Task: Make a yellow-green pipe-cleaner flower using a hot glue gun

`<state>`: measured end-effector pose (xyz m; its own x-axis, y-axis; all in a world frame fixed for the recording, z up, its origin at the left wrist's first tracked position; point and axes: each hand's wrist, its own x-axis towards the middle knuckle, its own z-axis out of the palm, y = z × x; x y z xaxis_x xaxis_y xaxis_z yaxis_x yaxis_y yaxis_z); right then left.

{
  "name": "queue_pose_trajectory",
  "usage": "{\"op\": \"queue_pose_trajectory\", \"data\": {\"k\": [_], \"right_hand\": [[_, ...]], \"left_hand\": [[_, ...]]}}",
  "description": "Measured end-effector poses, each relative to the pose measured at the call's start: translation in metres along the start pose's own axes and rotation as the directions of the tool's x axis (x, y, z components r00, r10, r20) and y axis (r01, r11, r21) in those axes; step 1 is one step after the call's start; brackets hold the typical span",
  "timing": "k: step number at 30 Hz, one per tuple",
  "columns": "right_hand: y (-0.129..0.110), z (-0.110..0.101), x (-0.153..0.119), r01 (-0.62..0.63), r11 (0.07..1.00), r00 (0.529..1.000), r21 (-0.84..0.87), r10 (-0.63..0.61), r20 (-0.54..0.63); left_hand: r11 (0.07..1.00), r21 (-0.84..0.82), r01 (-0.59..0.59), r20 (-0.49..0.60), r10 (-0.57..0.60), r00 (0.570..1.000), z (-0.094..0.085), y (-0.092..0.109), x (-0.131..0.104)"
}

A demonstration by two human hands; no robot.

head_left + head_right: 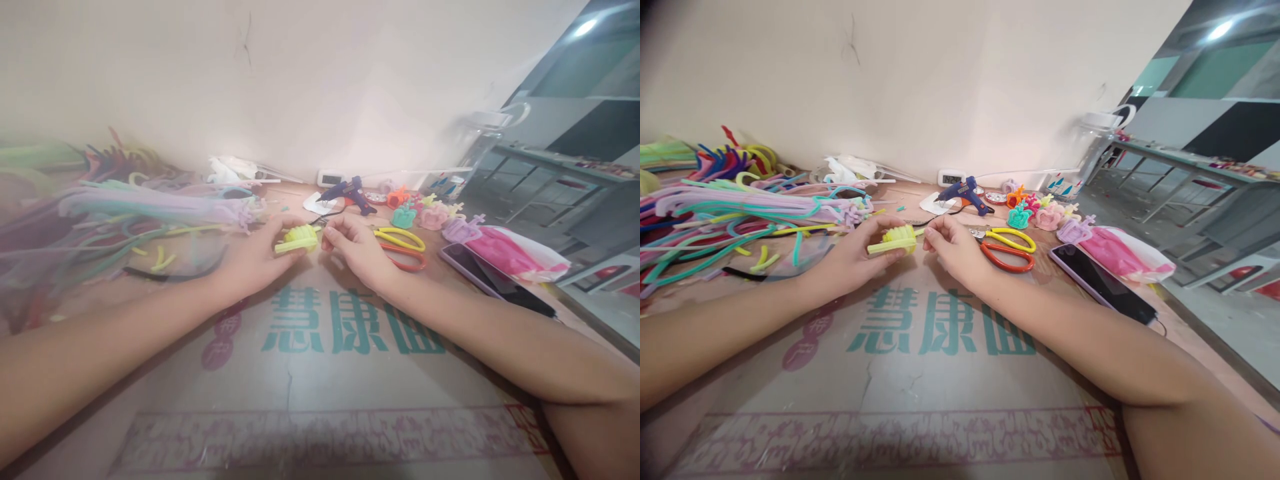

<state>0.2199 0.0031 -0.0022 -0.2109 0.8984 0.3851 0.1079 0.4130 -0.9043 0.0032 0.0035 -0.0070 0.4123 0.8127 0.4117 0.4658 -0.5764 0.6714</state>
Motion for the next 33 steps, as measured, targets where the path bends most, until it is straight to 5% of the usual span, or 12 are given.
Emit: {"op": "queue_pose_trajectory", "data": {"k": [9,21,33], "right_hand": [[-0.0011,0.0015,-0.0006,-0.030,1.000,1.000,0.003,0.030,-0.003],[-0.0090,0.0011,-0.0040,0.003,0.971,1.000,-0.237,0.002,0.019],[-0.0060,0.0029,-0.0010,-0.079,0.995,0.996,-0.064,0.080,0.027]], "left_hand": [[1.000,-0.002,0.000,0.005,0.000,1.000,0.0001,-0.0002,0.0003],[1.000,-0.001,-0.009,0.006,0.009,1.000,0.0009,-0.0044,0.0004],[1.000,-0.007,-0.021,0.009,0.021,1.000,0.0009,-0.0028,0.0003]]}}
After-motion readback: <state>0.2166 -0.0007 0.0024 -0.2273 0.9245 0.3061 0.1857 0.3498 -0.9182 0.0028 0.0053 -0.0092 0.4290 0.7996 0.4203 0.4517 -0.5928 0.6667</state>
